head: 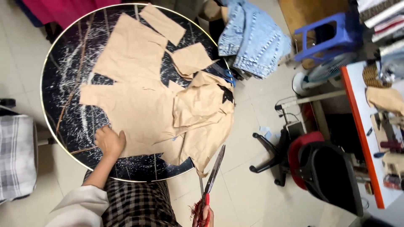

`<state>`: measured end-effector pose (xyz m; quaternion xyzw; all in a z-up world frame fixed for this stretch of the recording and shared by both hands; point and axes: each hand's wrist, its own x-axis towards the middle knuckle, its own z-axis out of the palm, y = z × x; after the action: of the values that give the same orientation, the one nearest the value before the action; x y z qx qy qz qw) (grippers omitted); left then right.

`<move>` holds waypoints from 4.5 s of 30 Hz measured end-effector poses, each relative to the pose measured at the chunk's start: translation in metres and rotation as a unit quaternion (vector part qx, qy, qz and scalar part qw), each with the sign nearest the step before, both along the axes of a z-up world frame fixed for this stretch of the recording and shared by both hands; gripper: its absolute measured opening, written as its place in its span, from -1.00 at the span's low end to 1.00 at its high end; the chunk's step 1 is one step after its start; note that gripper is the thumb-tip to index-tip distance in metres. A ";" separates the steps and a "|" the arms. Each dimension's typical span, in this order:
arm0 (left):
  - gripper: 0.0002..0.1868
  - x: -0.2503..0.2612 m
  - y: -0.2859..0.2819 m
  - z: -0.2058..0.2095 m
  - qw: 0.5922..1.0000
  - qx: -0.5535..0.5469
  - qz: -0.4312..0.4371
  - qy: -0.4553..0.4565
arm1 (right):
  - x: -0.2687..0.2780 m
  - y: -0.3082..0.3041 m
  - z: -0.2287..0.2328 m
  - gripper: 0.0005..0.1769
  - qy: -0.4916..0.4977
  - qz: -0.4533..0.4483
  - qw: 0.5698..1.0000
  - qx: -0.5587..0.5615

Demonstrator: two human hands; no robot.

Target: Cutting out garment patterns from brown paper using scissors on a round table in a workspace.

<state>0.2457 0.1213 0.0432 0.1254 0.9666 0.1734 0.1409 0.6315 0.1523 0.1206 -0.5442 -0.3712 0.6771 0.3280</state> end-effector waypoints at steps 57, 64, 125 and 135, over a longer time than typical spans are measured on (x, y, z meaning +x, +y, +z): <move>-0.70 -0.194 -0.106 -0.090 0.967 -0.180 -0.152 0.094 | -0.206 -0.010 0.031 -0.44 -0.356 0.561 0.741 -0.100; -0.79 -0.184 -0.106 -0.081 0.957 -0.243 -0.139 0.078 | -0.187 -0.024 0.010 -0.47 -0.386 0.525 0.752 -0.098; -0.37 -0.133 -0.046 -0.060 0.965 0.004 -0.215 0.149 | -0.195 0.002 -0.038 -0.45 -0.314 0.583 0.748 0.051; -0.36 -0.134 -0.045 -0.060 0.965 -0.007 -0.217 0.149 | -0.224 0.019 -0.032 -0.51 -0.325 0.662 0.674 0.039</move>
<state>0.1118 0.0763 -0.0171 0.3558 0.9275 0.1107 0.0301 0.4078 0.1714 0.0887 -0.3281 -0.7434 0.4826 -0.3268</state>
